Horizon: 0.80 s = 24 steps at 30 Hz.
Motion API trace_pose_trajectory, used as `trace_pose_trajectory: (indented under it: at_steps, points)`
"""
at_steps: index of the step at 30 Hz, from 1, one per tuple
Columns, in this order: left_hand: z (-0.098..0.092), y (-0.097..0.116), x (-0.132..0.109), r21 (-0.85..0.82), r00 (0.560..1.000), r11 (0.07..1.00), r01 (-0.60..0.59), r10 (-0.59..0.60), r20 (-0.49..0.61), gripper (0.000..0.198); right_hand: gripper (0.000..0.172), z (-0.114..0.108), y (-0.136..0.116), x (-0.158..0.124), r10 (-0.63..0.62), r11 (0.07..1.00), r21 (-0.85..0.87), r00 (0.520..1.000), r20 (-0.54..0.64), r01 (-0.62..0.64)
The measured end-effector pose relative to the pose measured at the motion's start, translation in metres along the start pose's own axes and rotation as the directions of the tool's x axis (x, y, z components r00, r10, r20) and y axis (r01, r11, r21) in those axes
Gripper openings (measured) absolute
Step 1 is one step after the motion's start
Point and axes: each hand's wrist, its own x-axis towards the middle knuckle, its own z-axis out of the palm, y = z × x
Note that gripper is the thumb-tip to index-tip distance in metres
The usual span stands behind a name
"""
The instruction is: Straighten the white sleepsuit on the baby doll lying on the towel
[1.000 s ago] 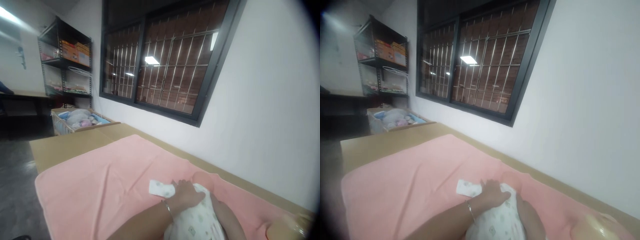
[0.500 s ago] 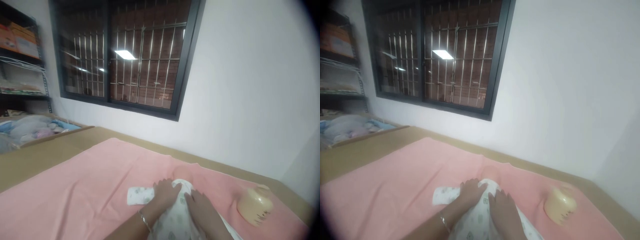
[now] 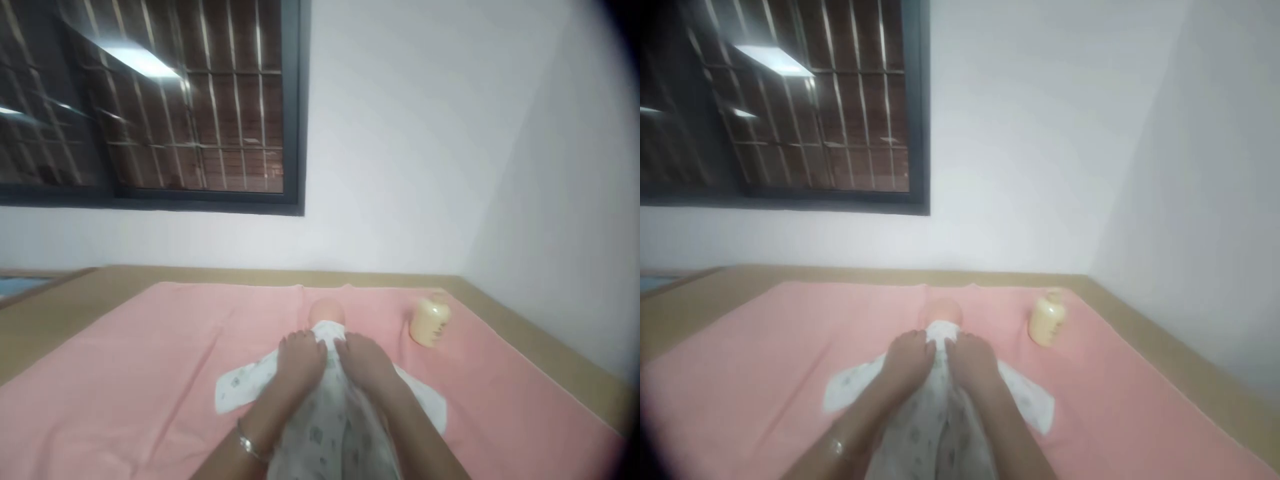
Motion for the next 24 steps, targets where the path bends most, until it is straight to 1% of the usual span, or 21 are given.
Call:
trace_pose_trajectory:
  at_steps: [2,3,5,7,10,13,15,17,20,22,24]
  points:
    - [-0.001,-0.007,0.010,-0.100,0.999,0.995,-0.023,0.026,0.032,0.045,0.052,-0.007,-0.006,-0.009,-0.071,0.996,-0.062,0.997,-0.044,0.068]
    - [0.000,-0.011,0.014,-0.152,0.997,0.988,-0.015,0.026,0.072,0.048,0.051,-0.009,-0.007,-0.012,-0.085,0.994,-0.075,0.995,-0.054,0.081]
    - [0.003,-0.013,0.019,-0.199,0.994,0.980,0.007,0.015,0.107,0.052,0.051,-0.011,-0.006,-0.013,-0.082,0.996,-0.051,0.995,-0.057,0.079]
    - [0.005,-0.009,0.017,-0.151,0.997,0.989,0.012,0.001,0.083,0.052,0.055,-0.008,-0.001,-0.008,-0.047,0.999,0.019,0.998,-0.049,0.048]
    - [0.006,0.003,0.006,0.012,1.000,1.000,-0.022,0.022,-0.014,0.046,0.063,0.001,0.010,0.005,0.031,0.996,0.088,0.999,-0.019,-0.029]
    - [0.007,0.013,-0.004,0.125,0.994,0.990,-0.064,0.074,-0.074,0.040,0.066,0.006,0.016,0.013,0.061,0.994,0.090,0.998,0.013,-0.062]
    - [0.008,0.013,-0.004,0.141,0.993,0.987,-0.075,0.087,-0.085,0.039,0.064,0.003,0.014,0.010,0.054,0.996,0.074,0.998,0.010,-0.055]
    - [0.009,0.009,0.001,0.089,0.995,0.993,-0.072,0.078,-0.062,0.039,0.056,-0.004,0.009,0.002,0.015,0.998,0.059,1.000,-0.001,-0.015]
    - [0.011,-0.005,0.013,-0.113,0.999,0.993,-0.043,0.045,0.017,0.042,0.044,-0.019,-0.001,-0.014,-0.061,0.997,0.044,0.998,0.009,0.061]
    - [0.011,-0.012,0.019,-0.248,0.998,0.969,-0.019,0.035,0.058,0.044,0.043,-0.023,-0.003,-0.019,-0.071,0.997,0.041,0.997,0.020,0.070]
    - [0.012,-0.015,0.020,-0.287,0.997,0.958,-0.015,0.035,0.066,0.045,0.044,-0.020,-0.001,-0.016,-0.063,0.996,0.058,0.998,0.010,0.062]
